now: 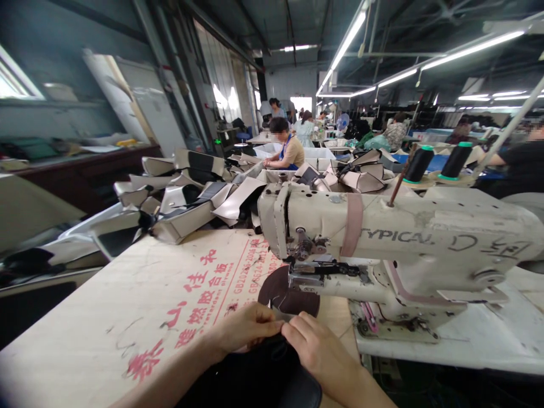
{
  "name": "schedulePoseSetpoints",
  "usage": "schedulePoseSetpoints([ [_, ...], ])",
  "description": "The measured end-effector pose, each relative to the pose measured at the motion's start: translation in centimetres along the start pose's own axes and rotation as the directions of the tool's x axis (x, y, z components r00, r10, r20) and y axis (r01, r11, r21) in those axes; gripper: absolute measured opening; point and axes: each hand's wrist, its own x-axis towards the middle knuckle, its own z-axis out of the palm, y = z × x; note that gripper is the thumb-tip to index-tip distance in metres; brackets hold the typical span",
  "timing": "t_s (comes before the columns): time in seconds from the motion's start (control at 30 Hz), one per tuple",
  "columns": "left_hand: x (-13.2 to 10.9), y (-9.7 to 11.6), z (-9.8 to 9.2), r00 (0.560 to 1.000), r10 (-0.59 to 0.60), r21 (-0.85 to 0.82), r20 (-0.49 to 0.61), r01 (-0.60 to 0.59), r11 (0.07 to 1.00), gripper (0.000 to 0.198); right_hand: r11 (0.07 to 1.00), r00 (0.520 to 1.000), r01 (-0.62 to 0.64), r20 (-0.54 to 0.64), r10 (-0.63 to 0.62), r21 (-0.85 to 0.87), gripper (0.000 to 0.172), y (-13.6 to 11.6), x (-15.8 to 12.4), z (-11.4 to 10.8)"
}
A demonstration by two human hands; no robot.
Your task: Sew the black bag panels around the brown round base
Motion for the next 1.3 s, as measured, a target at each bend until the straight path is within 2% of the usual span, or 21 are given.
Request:
schedulePoseSetpoints([
  [0.07,-1.5,0.6,0.6,0.973,0.112,0.071,-0.200,-0.100,0.992,0.030,1.000,0.999,-0.005,-0.047,0.006,0.017,0.024,0.0,-0.1,0.3],
  [0.13,-3.2,0.9,1.3,0.897,0.248,0.163,-0.367,-0.200,0.966,0.021,0.998,0.996,-0.034,-0.080,0.037,0.043,0.023,0.0,-0.2,0.4],
  [0.17,-3.9,0.9,1.6,0.861,0.309,0.219,-0.404,-0.237,0.947,0.019,0.997,0.994,-0.049,-0.091,0.054,0.058,0.022,-0.1,-0.2,0.4],
  [0.23,-4.9,0.6,2.2,0.822,0.426,0.349,-0.377,-0.300,0.888,0.023,0.994,0.991,-0.070,-0.107,0.078,0.080,0.021,-0.2,-0.2,0.4],
  [0.3,-5.2,-0.3,2.5,0.796,0.532,0.477,-0.290,-0.362,0.801,0.031,0.993,0.989,-0.080,-0.118,0.091,0.091,0.021,-0.2,-0.2,0.2],
  [0.43,-4.5,-2.0,2.5,0.773,0.609,0.614,-0.177,-0.397,0.682,0.046,0.985,0.985,-0.119,-0.110,0.133,0.127,0.021,-0.3,-0.1,0.0],
  [0.5,-4.0,-2.3,2.5,0.774,0.606,0.651,-0.183,-0.367,0.665,0.050,0.979,0.983,-0.142,-0.093,0.156,0.145,0.021,-0.2,-0.1,0.0],
  [0.6,-3.4,-1.6,2.3,0.793,0.575,0.660,-0.201,-0.324,0.678,0.049,0.973,0.981,-0.175,-0.056,0.185,0.152,0.022,-0.1,0.1,-0.2],
  [0.77,-2.2,0.7,1.5,0.816,0.554,0.561,-0.166,-0.384,0.733,0.039,0.981,0.982,-0.187,0.046,0.185,0.058,0.030,0.4,0.4,-0.6],
  [0.93,-1.5,1.3,0.1,0.887,0.427,0.415,-0.178,-0.326,0.849,0.026,0.989,0.988,-0.146,0.050,0.145,0.032,0.023,1.0,0.6,-0.3],
  [1.0,-2.0,0.6,-0.8,0.908,0.391,0.356,-0.149,-0.320,0.878,0.024,0.991,0.992,-0.121,0.044,0.119,0.051,0.021,1.2,0.7,-0.1],
  [1.1,-3.3,-1.6,-1.7,0.941,0.319,0.293,-0.114,-0.275,0.916,0.028,0.992,0.994,-0.103,0.039,0.100,0.076,0.022,1.4,0.8,0.1],
  [1.2,-4.1,-4.2,-1.1,0.974,0.185,0.167,-0.129,-0.163,0.972,0.037,0.989,0.994,-0.111,0.033,0.108,0.098,0.023,1.4,1.1,0.1],
  [1.27,-3.4,-5.2,-0.3,0.967,0.135,0.087,-0.218,-0.119,0.989,0.037,0.980,0.988,-0.152,0.049,0.146,0.131,0.021,1.3,1.6,0.0],
  [1.3,-2.7,-5.2,0.0,0.945,0.126,0.078,-0.302,-0.107,0.991,0.039,0.970,0.982,-0.186,0.055,0.180,0.154,0.019,1.2,2.0,-0.1],
])
